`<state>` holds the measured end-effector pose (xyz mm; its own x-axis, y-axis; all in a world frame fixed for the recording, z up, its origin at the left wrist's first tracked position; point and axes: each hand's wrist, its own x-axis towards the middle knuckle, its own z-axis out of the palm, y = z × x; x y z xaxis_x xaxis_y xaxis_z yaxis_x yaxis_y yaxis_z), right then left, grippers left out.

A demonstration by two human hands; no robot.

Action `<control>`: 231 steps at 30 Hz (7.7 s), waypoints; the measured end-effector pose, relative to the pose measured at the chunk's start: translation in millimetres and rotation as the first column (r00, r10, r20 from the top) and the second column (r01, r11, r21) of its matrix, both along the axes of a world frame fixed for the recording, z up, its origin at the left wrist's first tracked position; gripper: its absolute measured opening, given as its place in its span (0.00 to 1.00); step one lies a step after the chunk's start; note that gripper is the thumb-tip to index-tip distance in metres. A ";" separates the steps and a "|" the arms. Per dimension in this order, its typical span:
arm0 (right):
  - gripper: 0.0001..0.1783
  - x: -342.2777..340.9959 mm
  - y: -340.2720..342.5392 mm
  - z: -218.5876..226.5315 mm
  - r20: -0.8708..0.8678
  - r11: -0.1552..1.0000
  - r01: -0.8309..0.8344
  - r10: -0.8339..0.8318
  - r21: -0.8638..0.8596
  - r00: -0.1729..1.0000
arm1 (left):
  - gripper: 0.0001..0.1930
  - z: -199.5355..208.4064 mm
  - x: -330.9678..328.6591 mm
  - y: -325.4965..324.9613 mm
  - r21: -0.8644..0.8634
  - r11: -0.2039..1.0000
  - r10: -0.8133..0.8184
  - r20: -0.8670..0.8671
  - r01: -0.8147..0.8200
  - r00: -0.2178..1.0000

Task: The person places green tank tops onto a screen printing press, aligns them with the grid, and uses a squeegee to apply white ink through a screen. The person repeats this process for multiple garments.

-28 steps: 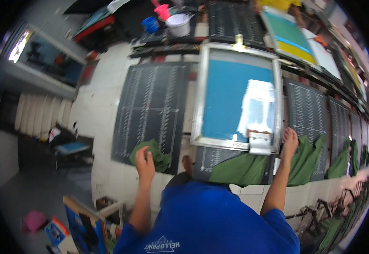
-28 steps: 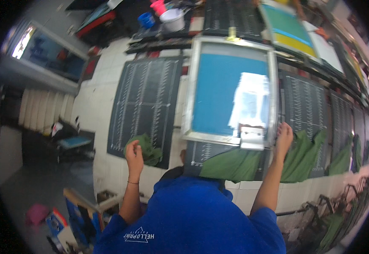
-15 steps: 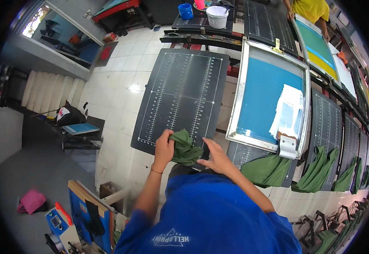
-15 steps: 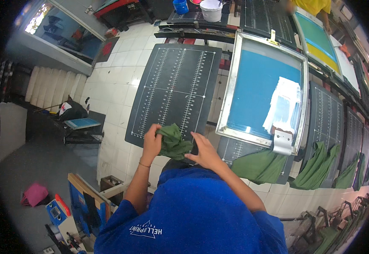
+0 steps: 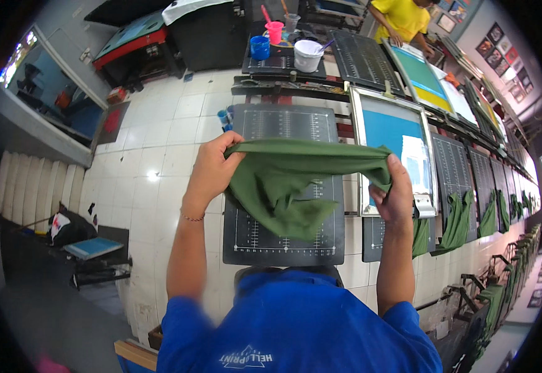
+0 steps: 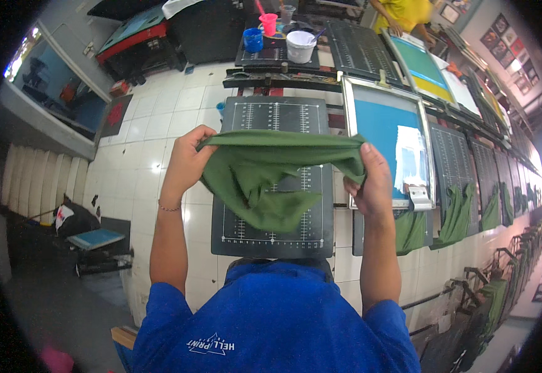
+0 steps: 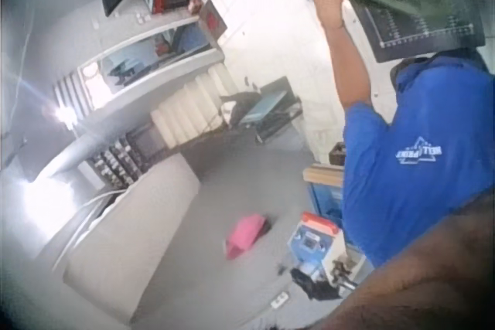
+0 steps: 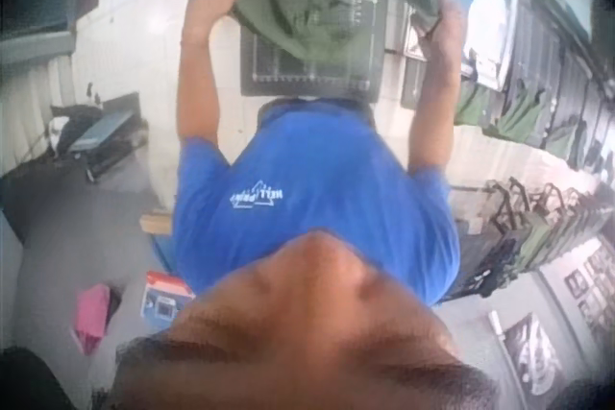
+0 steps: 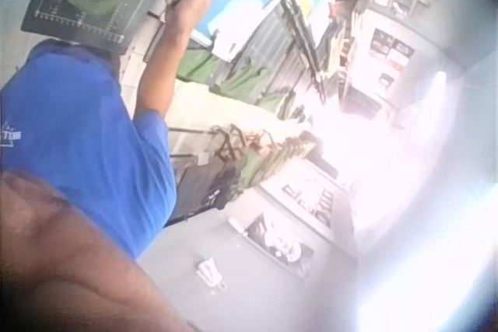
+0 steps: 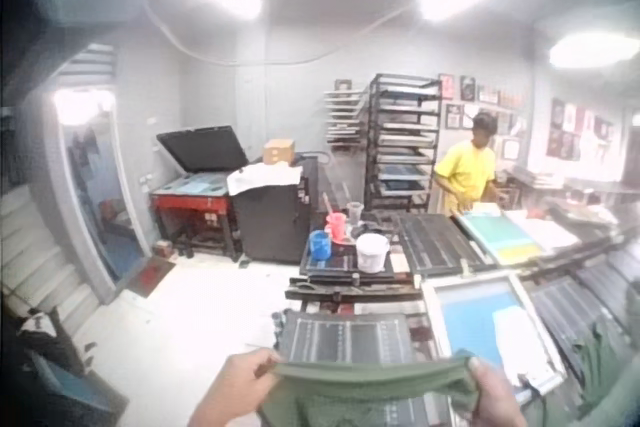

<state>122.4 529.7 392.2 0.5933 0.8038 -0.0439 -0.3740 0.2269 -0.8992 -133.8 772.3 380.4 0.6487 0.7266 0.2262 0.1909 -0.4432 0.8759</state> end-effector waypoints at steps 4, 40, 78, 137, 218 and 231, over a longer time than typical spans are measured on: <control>0.20 2.2 -2.0 42.0 0.184 0.987 0.114 -0.134 0.114 0.974 | 0.07 49.2 -9.4 4.6 0.045 0.991 -0.117 -0.181 0.127 0.977; 0.16 -31.3 -27.3 -142.3 -0.170 0.948 -0.291 0.268 -0.130 0.948 | 0.19 -126.2 -120.6 -48.5 -0.844 0.399 0.280 0.483 0.357 0.829; 0.18 35.9 -52.3 -73.8 -0.669 0.898 0.148 0.191 0.415 0.718 | 0.21 -14.6 -63.3 -12.5 -0.785 0.341 0.266 0.609 0.518 0.747; 0.19 -35.0 -98.1 -119.9 0.002 0.916 0.363 -0.368 -0.169 0.930 | 0.16 -109.2 -106.9 -78.4 -0.374 0.926 0.211 0.386 -0.057 0.898; 0.10 156.2 175.2 -248.5 0.876 0.854 0.277 0.342 -0.440 0.340 | 0.09 -239.5 108.5 158.6 0.336 0.927 -0.045 -0.337 0.165 0.940; 0.10 159.1 189.4 -264.1 0.944 0.868 0.374 0.278 -0.326 0.180 | 0.10 -252.6 118.8 178.2 0.357 0.917 -0.017 -0.404 0.175 0.915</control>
